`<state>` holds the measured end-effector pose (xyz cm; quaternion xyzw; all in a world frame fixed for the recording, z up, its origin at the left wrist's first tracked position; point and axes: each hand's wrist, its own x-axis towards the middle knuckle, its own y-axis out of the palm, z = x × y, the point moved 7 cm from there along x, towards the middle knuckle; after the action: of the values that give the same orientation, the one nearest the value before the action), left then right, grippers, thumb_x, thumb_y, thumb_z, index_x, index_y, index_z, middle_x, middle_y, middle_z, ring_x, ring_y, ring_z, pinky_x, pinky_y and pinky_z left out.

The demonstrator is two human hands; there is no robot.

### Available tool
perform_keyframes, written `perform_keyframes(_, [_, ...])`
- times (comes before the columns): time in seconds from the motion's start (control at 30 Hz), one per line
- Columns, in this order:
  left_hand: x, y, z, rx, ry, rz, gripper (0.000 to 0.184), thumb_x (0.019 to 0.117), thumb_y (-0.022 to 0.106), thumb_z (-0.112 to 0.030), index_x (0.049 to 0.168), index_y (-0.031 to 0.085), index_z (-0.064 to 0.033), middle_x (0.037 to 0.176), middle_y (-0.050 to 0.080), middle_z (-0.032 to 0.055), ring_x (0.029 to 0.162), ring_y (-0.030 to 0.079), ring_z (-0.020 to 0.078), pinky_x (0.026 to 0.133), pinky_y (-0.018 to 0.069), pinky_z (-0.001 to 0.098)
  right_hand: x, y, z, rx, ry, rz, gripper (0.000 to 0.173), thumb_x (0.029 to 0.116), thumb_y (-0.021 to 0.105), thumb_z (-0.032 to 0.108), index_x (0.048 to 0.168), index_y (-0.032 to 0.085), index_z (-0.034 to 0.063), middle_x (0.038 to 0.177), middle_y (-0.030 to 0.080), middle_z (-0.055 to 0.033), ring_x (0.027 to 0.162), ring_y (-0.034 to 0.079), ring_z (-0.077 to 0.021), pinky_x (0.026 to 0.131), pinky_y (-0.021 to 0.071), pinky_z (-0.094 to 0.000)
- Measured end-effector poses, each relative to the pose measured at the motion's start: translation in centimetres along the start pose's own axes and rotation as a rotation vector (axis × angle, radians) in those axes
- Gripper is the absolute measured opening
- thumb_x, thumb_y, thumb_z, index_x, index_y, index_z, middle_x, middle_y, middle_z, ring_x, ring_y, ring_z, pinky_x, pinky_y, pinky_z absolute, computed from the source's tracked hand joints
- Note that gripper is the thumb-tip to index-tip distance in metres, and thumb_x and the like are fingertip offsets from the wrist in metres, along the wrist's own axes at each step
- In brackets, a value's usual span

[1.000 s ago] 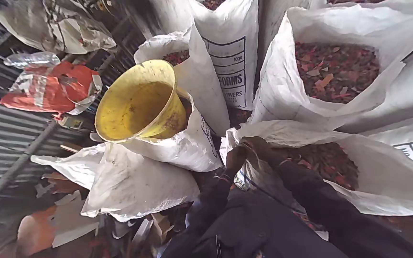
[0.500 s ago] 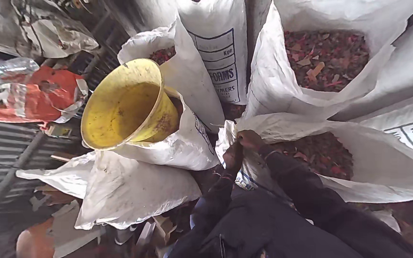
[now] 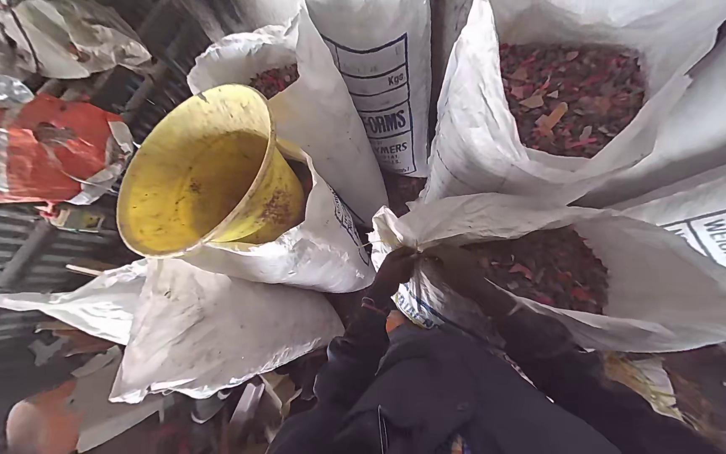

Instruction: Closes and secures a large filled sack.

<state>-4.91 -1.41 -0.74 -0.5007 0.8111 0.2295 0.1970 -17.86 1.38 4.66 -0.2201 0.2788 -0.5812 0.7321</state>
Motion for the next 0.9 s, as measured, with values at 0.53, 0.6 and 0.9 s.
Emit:
perform_keyframes(0.53, [0.7,-0.2,0.1,0.284,0.032,-0.033,0.026,0.1067,0.051,-0.014,0.119,0.063,0.0063,0.094,0.062,0.0096,0.074,0.052,0.0094,0.069,0.0453,0.0271,-0.6,0.5,2.5,-0.285,0.306,0.418,0.037,0.1083,0.043,0.019,0.118,0.065,-0.0098,0.118,0.064,-0.0329,0.116,0.060,-0.0483,0.098,0.0424,-0.0641])
perform_keyframes(0.6, [0.7,-0.3,0.1,0.129,-0.004,0.015,0.025,0.1081,0.048,-0.013,0.117,0.061,0.0065,0.079,0.054,0.0029,0.061,0.043,0.0053,0.058,0.0394,0.0221,-2.0,-1.6,2.3,-0.058,0.182,0.379,0.031,0.1055,0.047,0.013,0.102,0.066,-0.0116,0.095,0.064,-0.0236,0.090,0.061,-0.0329,0.085,0.0472,-0.0494])
perform_keyframes(0.9, [1.3,-0.6,1.6,-0.391,-0.046,0.097,0.023,0.1096,0.040,-0.012,0.098,0.057,-0.0029,0.059,0.043,-0.0068,0.043,0.036,-0.0003,0.042,0.0315,0.0137,-2.2,-2.3,-1.6,-0.173,0.179,-0.036,0.034,0.1028,0.048,0.008,0.128,0.066,-0.0057,0.125,0.068,-0.0249,0.119,0.065,-0.0354,0.107,0.0462,-0.0496])
